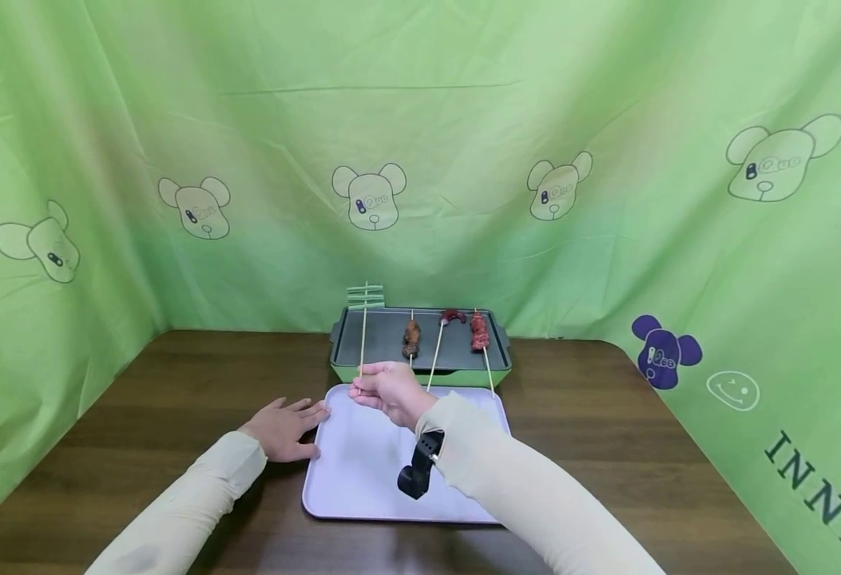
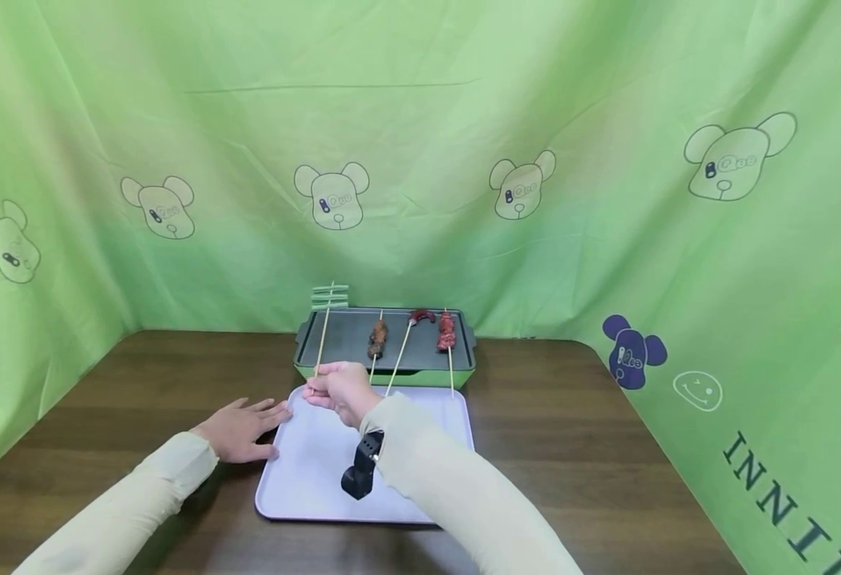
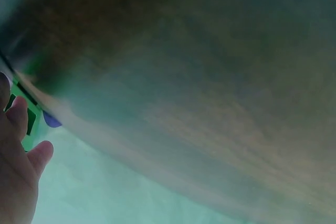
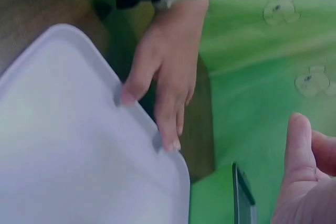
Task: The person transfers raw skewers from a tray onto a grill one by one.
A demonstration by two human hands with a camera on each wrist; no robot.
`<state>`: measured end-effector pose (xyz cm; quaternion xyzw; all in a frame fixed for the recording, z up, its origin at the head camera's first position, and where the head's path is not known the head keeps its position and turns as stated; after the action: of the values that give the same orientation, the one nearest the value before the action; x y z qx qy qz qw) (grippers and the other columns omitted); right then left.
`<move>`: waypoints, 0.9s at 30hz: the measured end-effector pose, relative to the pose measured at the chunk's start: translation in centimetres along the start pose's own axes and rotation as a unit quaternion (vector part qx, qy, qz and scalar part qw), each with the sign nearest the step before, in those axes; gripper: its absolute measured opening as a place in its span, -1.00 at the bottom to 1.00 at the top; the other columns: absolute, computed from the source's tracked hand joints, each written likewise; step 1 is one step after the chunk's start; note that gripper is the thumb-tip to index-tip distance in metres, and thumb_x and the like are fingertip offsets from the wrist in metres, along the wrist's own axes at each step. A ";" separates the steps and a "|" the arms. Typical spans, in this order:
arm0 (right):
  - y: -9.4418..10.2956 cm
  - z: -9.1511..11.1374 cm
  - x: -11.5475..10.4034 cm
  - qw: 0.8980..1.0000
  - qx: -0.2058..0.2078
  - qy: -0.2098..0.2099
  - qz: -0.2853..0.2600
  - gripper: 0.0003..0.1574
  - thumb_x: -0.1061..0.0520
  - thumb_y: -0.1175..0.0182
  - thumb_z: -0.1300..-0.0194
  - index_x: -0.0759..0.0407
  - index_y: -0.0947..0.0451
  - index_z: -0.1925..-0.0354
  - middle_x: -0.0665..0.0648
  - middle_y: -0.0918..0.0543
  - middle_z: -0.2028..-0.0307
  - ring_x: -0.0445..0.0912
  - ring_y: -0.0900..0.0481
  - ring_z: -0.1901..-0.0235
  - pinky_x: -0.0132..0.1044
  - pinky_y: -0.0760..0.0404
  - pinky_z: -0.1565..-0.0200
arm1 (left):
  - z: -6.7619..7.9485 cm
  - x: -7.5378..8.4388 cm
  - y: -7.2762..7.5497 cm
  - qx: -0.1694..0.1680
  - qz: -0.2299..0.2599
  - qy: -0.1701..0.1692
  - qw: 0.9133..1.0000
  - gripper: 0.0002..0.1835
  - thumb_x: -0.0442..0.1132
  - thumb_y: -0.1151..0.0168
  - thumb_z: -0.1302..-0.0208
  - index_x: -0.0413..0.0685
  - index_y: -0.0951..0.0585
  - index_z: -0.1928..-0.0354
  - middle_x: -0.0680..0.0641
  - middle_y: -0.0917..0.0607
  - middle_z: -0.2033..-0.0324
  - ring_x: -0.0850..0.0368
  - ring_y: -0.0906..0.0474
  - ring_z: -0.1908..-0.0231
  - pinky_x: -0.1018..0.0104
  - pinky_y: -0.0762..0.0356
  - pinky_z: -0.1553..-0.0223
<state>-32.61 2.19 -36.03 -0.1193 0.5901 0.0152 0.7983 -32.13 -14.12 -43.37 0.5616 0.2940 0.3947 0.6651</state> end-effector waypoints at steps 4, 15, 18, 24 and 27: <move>0.4 -1.2 0.2 1.000 -0.002 -0.003 -0.014 -0.57 0.50 -0.04 -0.31 0.59 -0.39 -0.15 0.18 -0.64 0.47 -0.18 -0.62 0.52 -0.39 -0.67 0.30 | 0.2 0.0 0.1 0.004 -0.002 -0.001 1.000 -0.27 0.14 -0.08 -0.27 -0.09 -0.35 -0.40 -0.09 -0.38 -0.38 -0.14 -0.23 -0.39 -0.28 -0.11 -0.31; 1.4 -2.6 1.2 0.999 0.026 -0.021 -0.009 -0.60 0.51 -0.05 -0.31 0.58 -0.42 -0.12 0.42 -0.66 0.20 -0.18 -0.60 0.55 -0.40 -0.67 0.34 | 0.1 -0.2 -0.5 0.015 0.017 -0.025 0.999 -0.26 0.19 0.00 -0.31 -0.11 -0.33 -0.41 -0.13 -0.36 -0.38 -0.17 -0.25 -0.38 -0.30 -0.09 -0.30; 1.5 -2.8 1.7 0.999 0.030 -0.024 0.007 -0.60 0.50 -0.06 -0.30 0.58 -0.42 -0.11 0.42 -0.67 0.21 -0.17 -0.61 0.55 -0.37 -0.68 0.30 | 0.4 0.0 -0.8 0.002 0.014 -0.013 1.000 -0.27 0.17 0.00 -0.32 -0.12 -0.33 -0.41 -0.12 -0.35 -0.39 -0.15 -0.23 -0.39 -0.27 -0.09 -0.33; 2.0 -3.1 2.0 0.999 0.046 -0.024 0.017 -0.60 0.52 -0.07 -0.29 0.61 -0.41 -0.10 0.50 -0.63 0.12 -0.16 -0.60 0.55 -0.32 -0.69 0.23 | 0.3 0.2 -0.7 0.007 -0.013 -0.010 1.000 -0.29 0.15 -0.01 -0.31 -0.08 -0.34 -0.41 -0.09 -0.36 -0.39 -0.10 -0.25 -0.38 -0.23 -0.13 -0.32; 2.1 -3.3 1.6 0.998 0.051 -0.027 0.017 -0.61 0.51 -0.06 -0.29 0.60 -0.41 -0.10 0.52 -0.61 0.07 -0.17 -0.58 0.56 -0.32 -0.68 0.22 | 0.2 0.1 -0.3 0.013 -0.014 -0.012 1.000 -0.29 0.13 -0.01 -0.31 -0.10 -0.34 -0.40 -0.10 -0.36 -0.39 -0.11 -0.25 -0.38 -0.24 -0.13 -0.32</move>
<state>-35.57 3.38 -38.86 -0.0673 0.5700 0.0021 0.8189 -31.86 -14.20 -43.65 0.5705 0.2985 0.3752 0.6668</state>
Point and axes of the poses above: each hand's wrist, its own z-axis away from the middle knuckle, its own y-axis out of the back of the hand, x = y × z, the point moved 6 cm from there along -z, towards the middle knuckle
